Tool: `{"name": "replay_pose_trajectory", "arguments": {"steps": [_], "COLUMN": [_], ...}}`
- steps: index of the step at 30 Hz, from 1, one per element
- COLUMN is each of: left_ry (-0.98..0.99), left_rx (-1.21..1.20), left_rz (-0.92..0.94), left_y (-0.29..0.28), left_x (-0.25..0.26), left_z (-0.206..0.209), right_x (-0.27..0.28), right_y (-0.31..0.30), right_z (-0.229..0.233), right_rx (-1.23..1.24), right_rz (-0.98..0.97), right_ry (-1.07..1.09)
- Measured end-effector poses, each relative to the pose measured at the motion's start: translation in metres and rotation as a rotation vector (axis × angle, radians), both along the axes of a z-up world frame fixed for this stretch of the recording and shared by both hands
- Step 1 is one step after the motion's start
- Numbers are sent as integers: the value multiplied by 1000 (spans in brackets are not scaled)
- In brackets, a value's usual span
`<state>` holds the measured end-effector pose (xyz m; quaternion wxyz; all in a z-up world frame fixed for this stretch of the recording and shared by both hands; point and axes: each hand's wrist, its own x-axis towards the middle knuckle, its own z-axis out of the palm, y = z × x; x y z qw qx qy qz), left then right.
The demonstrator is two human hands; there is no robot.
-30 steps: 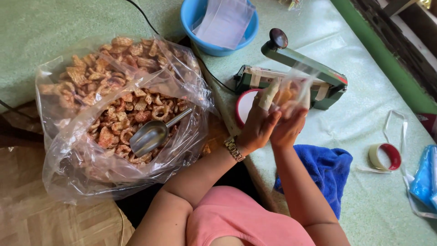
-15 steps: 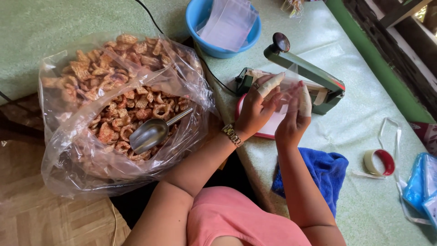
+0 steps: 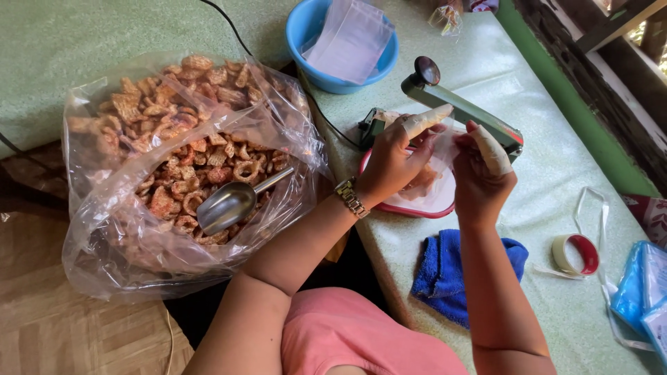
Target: Packaging snacks from a bulk container into individual bags by scooping, weighing, and heat sealing.
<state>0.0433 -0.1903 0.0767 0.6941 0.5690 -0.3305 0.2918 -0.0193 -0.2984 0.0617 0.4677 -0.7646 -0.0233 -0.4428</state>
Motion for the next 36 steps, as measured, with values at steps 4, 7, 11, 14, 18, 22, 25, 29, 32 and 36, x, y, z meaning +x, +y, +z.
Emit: {"name": "replay_pose_trajectory", "arguments": {"steps": [4,7,11,14,18,22,25,29,32,36], "left_ry": [18,46,65,150,380,557,721,788,885,905], "left_rx": [35,60,103,101,-29,-192,-336,-307,-149,310], "left_rz": [-89,-110,-123,-214,-349,-452,-408,-361,-332,-286], "left_y": [-2,2,9,24,39,57,64,76,83,77], "left_x": [12,5,1,23,41,57,78,94,101,116], "left_z": [-19,-5,10,-4,-25,-42,-64,-74,-60,-37], "right_x": [-5,-11,-16,-12,12,59,115,178,192,270], "right_y": [-12,-15,-11,-29,-34,-12,-1,23,41,-32], "right_z": [13,27,47,55,57,76,77,90,114,41], "right_rx": [-65,-153,-298,-361,-547,-807,-1140,-1177,-948,-986], "right_rz": [17,20,7,-6,35,118,307,212,321,585], "right_ry": [43,101,171,234,300,288,84,924,1401,1557]}}
